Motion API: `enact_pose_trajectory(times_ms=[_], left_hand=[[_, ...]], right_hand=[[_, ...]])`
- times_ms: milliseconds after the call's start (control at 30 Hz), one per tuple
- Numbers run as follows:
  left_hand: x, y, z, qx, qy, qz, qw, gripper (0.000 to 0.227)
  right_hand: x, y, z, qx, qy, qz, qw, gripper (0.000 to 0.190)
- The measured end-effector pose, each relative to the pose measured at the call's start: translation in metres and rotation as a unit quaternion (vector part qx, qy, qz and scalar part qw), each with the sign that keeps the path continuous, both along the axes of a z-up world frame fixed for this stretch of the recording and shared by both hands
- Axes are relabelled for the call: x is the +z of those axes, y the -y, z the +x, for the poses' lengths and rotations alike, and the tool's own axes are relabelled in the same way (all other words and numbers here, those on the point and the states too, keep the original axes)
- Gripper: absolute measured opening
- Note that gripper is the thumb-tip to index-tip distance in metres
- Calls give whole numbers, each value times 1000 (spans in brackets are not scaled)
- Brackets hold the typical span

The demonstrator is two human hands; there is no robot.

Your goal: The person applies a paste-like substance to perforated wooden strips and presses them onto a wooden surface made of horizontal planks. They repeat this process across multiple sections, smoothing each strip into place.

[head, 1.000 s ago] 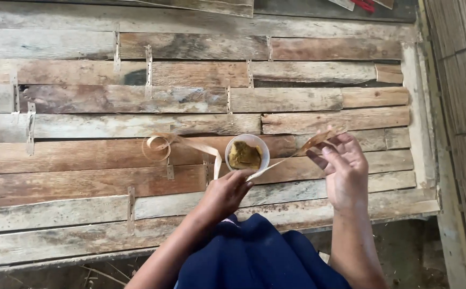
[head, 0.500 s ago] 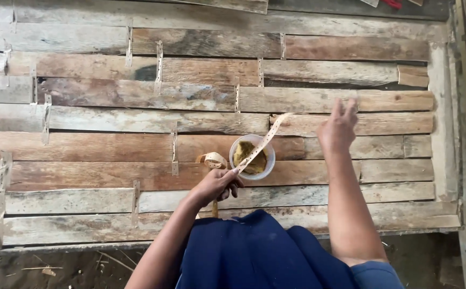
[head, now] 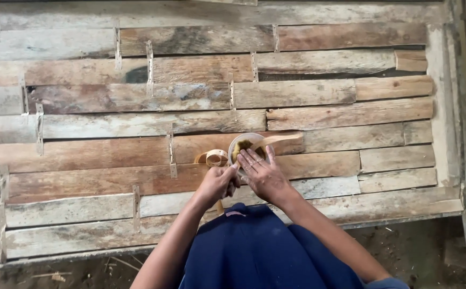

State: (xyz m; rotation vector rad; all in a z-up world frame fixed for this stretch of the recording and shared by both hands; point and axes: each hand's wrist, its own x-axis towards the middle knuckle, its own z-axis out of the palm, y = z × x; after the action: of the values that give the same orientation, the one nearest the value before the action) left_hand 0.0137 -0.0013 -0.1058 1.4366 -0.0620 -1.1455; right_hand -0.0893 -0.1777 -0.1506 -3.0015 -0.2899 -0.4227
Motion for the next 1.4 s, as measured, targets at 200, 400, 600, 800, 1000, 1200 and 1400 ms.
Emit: enact_pose_trajectory(times_ms=[200, 400, 600, 800, 1000, 1200, 1400], left_hand=[[150, -44, 8, -5, 46, -71, 996, 53], [231, -82, 16, 29, 146, -470, 870, 52], [192, -50, 7, -69, 145, -251, 955, 48], [141, 9, -40, -73, 196, -213, 954, 33], [77, 43, -62, -128, 157, -164, 965, 33], [46, 82, -25, 92, -338, -231, 908, 28], [-10, 112, 22, 141, -132, -74, 978, 31]], right_hand=[[3, 1, 2, 0, -82, -13, 997, 61], [56, 5, -9, 5, -143, -53, 988, 56], [101, 47, -58, -242, -405, -70, 879, 54], [177, 15, -35, -295, -186, 572, 743, 48], [160, 22, -14, -243, -74, 827, 501, 43], [140, 12, -46, -245, -110, 764, 586, 31], [83, 0, -61, -285, -129, 717, 623, 16]])
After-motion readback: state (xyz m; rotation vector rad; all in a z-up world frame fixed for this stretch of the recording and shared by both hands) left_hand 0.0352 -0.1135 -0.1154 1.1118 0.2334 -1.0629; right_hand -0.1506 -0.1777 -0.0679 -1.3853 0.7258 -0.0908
